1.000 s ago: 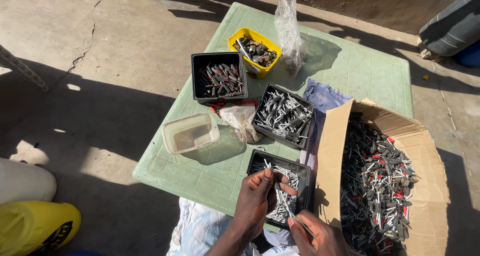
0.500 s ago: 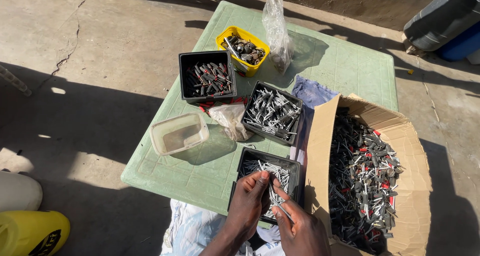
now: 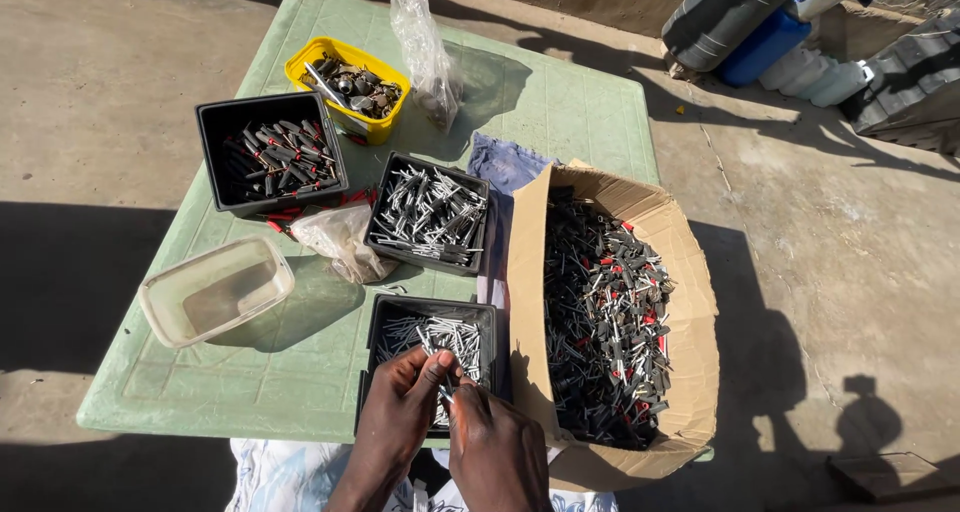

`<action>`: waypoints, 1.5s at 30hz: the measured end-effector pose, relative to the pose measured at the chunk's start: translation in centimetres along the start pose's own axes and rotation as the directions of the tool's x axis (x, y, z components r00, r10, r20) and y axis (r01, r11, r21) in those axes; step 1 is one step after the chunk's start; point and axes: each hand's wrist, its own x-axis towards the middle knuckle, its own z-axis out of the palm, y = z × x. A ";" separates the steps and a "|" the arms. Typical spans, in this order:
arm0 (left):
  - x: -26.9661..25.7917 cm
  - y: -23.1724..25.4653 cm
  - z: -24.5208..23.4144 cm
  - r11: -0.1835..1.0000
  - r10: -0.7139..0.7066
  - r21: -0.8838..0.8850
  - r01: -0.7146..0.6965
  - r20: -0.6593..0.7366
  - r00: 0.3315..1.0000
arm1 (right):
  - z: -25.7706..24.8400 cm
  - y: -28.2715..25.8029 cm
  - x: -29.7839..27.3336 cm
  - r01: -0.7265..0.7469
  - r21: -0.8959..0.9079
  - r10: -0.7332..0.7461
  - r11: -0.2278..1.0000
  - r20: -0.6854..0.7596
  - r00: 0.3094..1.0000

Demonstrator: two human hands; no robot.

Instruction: Sorting small cable clips and metal fasteners from a large box into smaller plastic bins

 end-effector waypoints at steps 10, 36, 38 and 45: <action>0.0 -0.6 -0.8 0.977 -0.175 -0.124 0.173 -0.009 0.984 | -0.2 0.9 0.3 -0.044 0.092 0.048 0.995 -0.037 0.998; -1.2 1.2 0.4 0.958 -0.118 -0.266 0.111 -0.011 0.993 | 1.4 1.2 0.6 -0.615 0.366 0.642 0.699 0.059 0.765; -1.3 1.4 0.4 0.958 -0.038 -0.284 0.036 -0.001 0.999 | 2.2 1.5 -0.1 -0.517 0.187 0.538 0.835 -0.082 0.839; 0.5 -1.5 -0.8 0.977 0.144 0.180 -0.118 -0.144 0.979 | 3.8 1.4 -0.3 -0.299 -0.056 0.267 0.953 -0.315 0.911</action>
